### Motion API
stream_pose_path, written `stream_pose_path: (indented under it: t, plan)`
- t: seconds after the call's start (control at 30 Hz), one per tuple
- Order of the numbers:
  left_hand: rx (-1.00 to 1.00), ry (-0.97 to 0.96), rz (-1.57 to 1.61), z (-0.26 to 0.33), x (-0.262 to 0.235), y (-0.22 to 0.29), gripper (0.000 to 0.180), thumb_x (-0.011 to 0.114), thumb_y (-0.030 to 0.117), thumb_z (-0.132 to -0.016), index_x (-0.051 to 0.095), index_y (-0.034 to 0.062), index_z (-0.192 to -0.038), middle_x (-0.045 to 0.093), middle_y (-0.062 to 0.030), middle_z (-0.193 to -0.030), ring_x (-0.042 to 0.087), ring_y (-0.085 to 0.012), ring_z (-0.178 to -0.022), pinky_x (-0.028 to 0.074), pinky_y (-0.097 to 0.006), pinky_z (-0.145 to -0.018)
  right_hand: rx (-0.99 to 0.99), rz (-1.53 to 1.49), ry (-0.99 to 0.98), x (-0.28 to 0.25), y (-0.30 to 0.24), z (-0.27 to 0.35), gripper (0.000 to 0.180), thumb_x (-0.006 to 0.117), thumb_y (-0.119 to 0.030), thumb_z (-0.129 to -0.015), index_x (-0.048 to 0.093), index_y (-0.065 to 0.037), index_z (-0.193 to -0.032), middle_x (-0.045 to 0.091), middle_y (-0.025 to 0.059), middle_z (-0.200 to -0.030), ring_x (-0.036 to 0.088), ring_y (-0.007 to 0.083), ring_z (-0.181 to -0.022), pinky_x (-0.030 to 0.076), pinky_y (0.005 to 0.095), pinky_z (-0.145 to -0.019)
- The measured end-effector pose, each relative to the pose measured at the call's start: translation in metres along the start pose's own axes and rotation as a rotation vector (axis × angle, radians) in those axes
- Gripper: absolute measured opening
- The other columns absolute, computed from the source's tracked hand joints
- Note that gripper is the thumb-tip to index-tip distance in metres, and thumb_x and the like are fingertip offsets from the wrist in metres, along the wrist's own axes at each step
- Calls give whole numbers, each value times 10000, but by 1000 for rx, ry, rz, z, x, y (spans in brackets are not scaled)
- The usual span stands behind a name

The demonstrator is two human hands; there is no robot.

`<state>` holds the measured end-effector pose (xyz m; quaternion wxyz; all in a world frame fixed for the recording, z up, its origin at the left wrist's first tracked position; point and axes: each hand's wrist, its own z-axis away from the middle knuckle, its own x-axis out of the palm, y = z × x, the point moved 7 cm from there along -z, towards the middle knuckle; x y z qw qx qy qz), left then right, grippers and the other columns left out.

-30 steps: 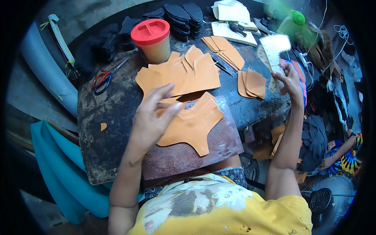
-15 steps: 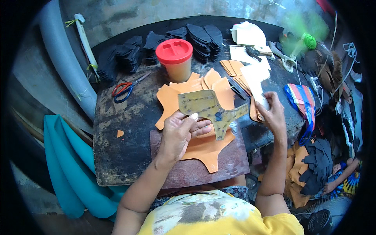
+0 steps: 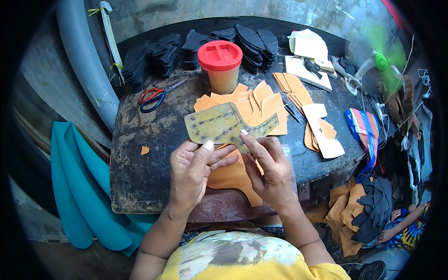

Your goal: The person marks a semi-circular leather piece with a pointed tool, then gathers and stacks multiple similar leather pieces on the workbench. The person handles the pieces one at a time and arranges them into a neat pile.

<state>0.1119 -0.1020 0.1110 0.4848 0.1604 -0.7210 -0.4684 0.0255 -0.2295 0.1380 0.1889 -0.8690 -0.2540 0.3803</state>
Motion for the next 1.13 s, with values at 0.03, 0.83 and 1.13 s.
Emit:
stream_pose_path:
  t: [0.03,0.83,1.13]
  plan:
    - [0,16,-20,1,-2,2,244,421,74,-1010,515,-125,-1116,608,-285,-1140,668,-362,-1041,602,-441,-881,-5,3,-1,2,0,-2,610,691,37,-782,567,-120,-1358,533,127,-927,567,258,-796,495,363,-695]
    - [-9,49,15,4,-12,7,232,429,102,-1007,525,-109,-1027,616,-301,-1076,662,-406,-1033,598,-501,-870,6,31,-14,10,1,-11,532,689,24,-820,593,-111,-1326,516,113,-865,539,233,-733,476,347,-643]
    - [1,2,23,4,-11,9,269,408,112,-1016,518,-118,-1102,607,-311,-1125,657,-391,-1053,595,-499,-872,-56,35,-45,12,0,-9,622,689,8,-809,551,-168,-1389,468,83,-834,511,233,-737,458,355,-666]
